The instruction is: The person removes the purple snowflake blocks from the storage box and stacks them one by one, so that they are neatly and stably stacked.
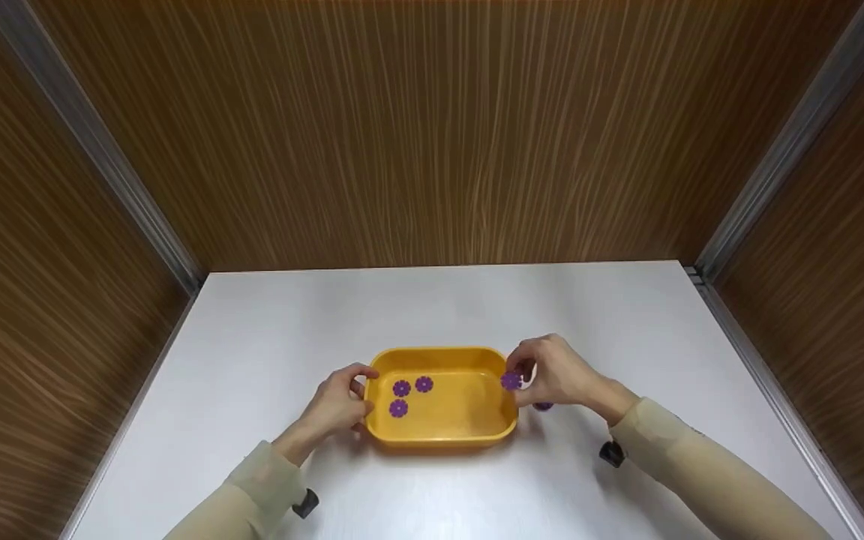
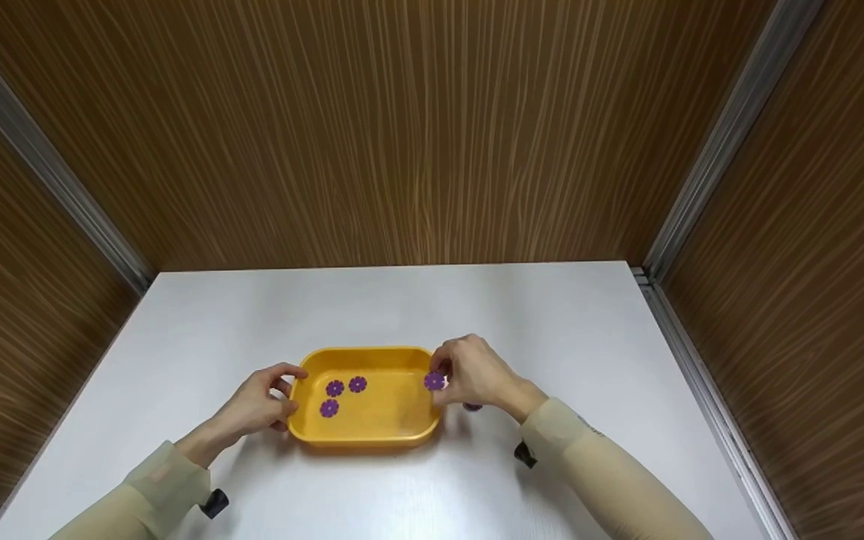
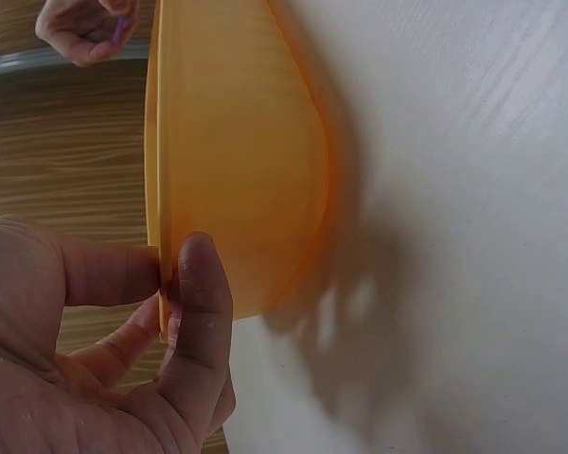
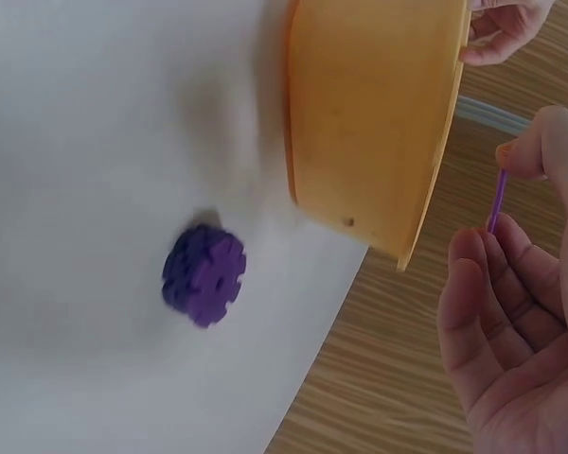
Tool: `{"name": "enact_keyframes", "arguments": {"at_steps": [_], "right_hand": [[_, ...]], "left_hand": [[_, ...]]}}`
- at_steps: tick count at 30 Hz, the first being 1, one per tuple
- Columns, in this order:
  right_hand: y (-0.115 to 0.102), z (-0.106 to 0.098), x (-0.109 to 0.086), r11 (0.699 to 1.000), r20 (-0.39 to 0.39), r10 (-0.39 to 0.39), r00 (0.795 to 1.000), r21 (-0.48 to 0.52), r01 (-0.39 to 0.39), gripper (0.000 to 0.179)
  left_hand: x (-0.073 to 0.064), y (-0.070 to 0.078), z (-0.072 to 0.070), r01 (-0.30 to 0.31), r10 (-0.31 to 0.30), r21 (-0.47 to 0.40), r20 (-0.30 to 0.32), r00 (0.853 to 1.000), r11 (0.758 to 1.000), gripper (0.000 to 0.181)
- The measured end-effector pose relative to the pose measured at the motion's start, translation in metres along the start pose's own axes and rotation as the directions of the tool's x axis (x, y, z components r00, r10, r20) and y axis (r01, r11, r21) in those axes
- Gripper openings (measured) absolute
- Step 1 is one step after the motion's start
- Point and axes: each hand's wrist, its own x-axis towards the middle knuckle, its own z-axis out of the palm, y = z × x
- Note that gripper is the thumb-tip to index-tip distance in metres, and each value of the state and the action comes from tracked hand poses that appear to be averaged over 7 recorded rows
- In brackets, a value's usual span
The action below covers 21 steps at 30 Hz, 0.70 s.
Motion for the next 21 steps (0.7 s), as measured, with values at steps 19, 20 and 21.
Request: {"name": "enact_keyframes", "arguments": {"at_steps": [19, 20, 21], "right_hand": [[0.033, -0.014, -0.036, 0.99, -0.043, 0.134, 0.99, -0.036, -0.136, 0.026], [0.035, -0.015, -0.038, 0.989, -0.044, 0.141, 0.989, -0.035, -0.143, 0.026], [0.036, -0.015, -0.04, 0.988, -0.045, 0.148, 0.988, -0.035, -0.149, 0.027]], "left_hand": [[0.001, 0.002, 0.005, 0.037, -0.037, 0.023, -0.001, 0.999, 0.999, 0.057], [0.001, 0.002, 0.005, 0.038, -0.038, 0.024, -0.001, 0.999, 0.999, 0.057], [0.001, 0.002, 0.005, 0.04, -0.04, 0.025, -0.001, 0.999, 0.999, 0.057]]}}
